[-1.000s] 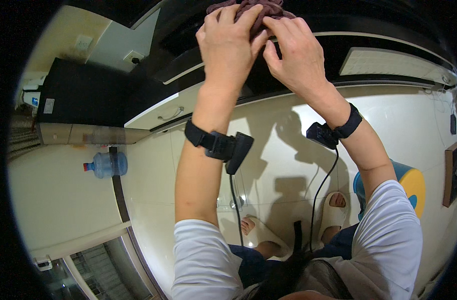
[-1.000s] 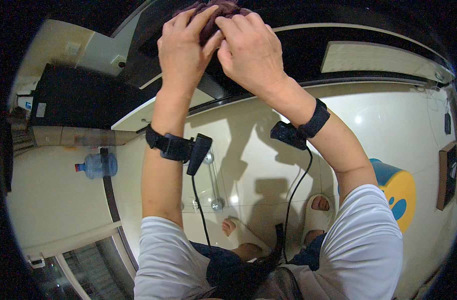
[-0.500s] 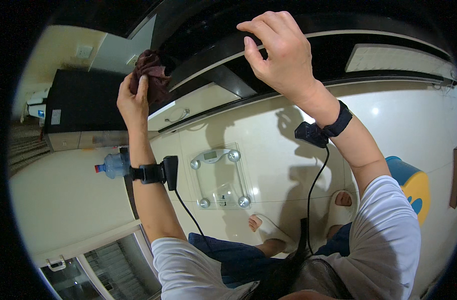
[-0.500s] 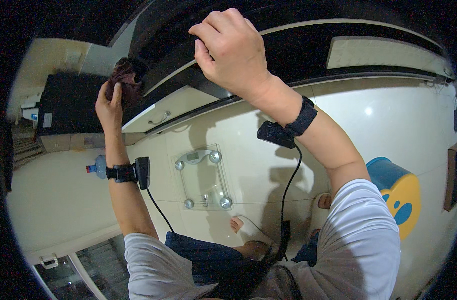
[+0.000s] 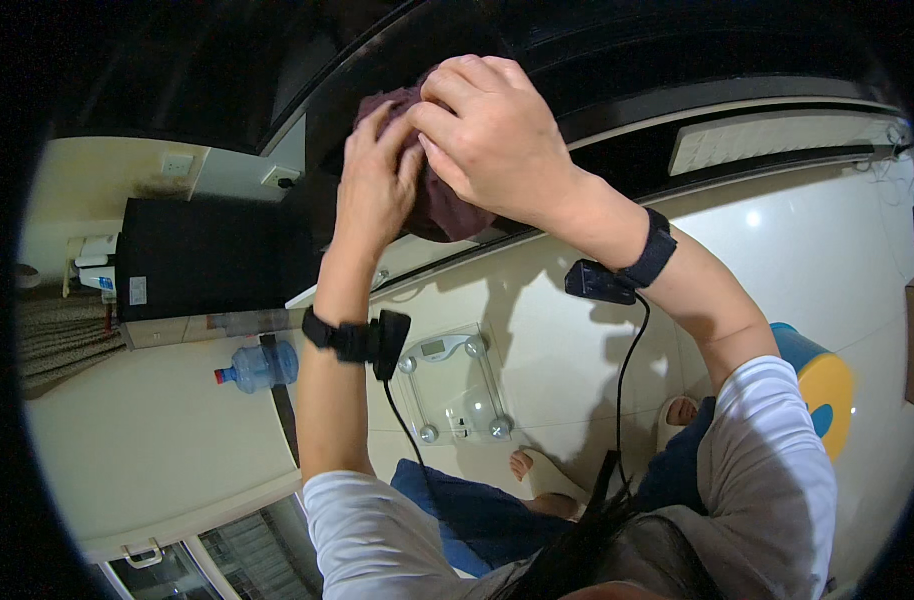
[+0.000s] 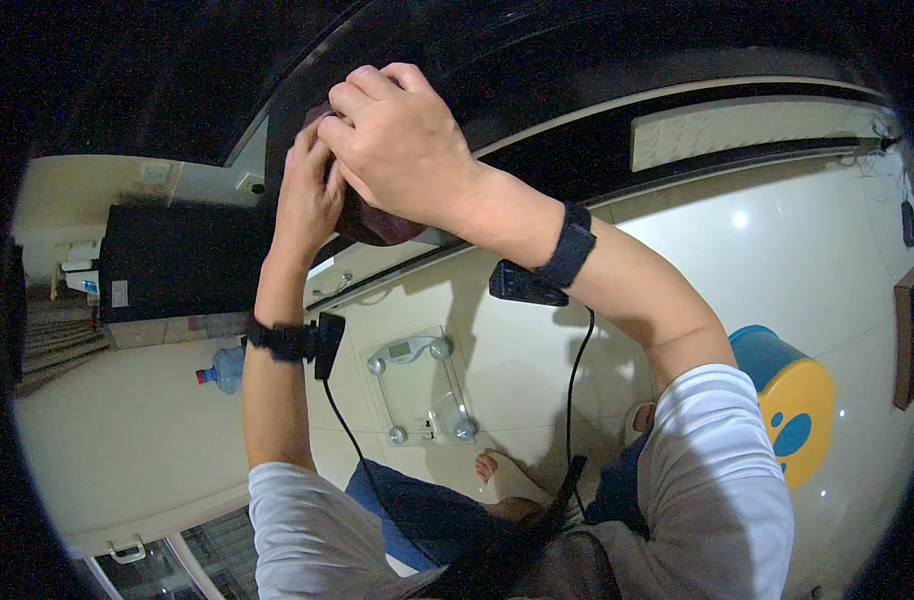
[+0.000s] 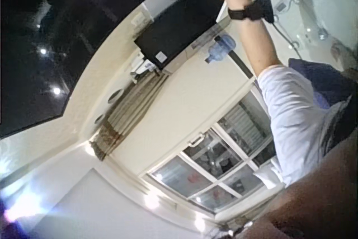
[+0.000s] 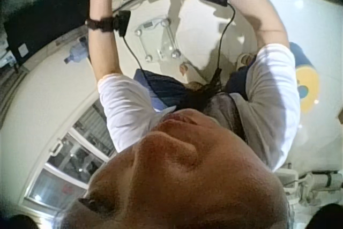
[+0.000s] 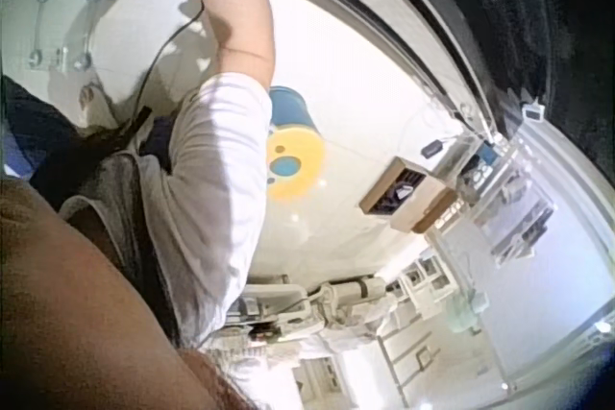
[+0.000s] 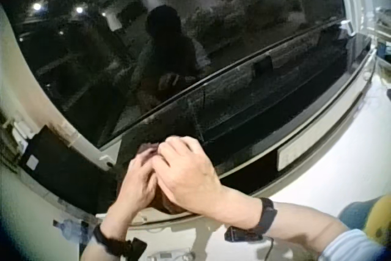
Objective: The person wipes the exterior surfaces of a piano and a floor scale with a cloth.
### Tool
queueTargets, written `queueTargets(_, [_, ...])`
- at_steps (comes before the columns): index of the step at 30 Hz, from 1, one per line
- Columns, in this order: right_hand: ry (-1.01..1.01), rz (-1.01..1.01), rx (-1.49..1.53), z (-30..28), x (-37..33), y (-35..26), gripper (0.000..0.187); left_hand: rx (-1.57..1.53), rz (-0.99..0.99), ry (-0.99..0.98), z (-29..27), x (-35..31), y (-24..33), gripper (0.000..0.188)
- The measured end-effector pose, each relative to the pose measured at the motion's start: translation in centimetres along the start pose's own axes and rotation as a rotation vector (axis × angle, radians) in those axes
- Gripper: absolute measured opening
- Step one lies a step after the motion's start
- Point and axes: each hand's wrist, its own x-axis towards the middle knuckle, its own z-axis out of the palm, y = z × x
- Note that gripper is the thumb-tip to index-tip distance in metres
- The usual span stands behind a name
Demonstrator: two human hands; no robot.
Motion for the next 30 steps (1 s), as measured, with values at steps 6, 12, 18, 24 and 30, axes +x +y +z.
queueTargets(6, [-0.050, 0.060, -0.128, 1.4, -0.5, 3.9, 0.013, 0.115, -0.006, 0.079, 0.6, 2.6, -0.5, 0.063])
queueTargets(12, [-0.127, 0.210, -0.111, 2.1, -1.9, 2.9, 0.014, 0.168, -0.037, -0.155, -0.8, -1.3, -0.1, 0.035])
queueTargets(18, [-0.108, 0.234, -0.201, 2.3, -1.4, 2.2, 0.015, 0.174, -0.010, -0.175, 0.3, 3.7, -4.4, 0.038])
queueTargets(24, [-0.071, 0.266, -0.265, 2.8, -2.0, 3.1, 0.015, 0.107, 0.048, -0.214, 1.2, 4.2, -3.2, 0.043])
queueTargets(30, [-0.094, 0.242, -0.276, 3.0, -1.4, 2.5, 0.018, 0.115, 0.107, -0.139, 3.2, 7.6, -3.4, 0.044])
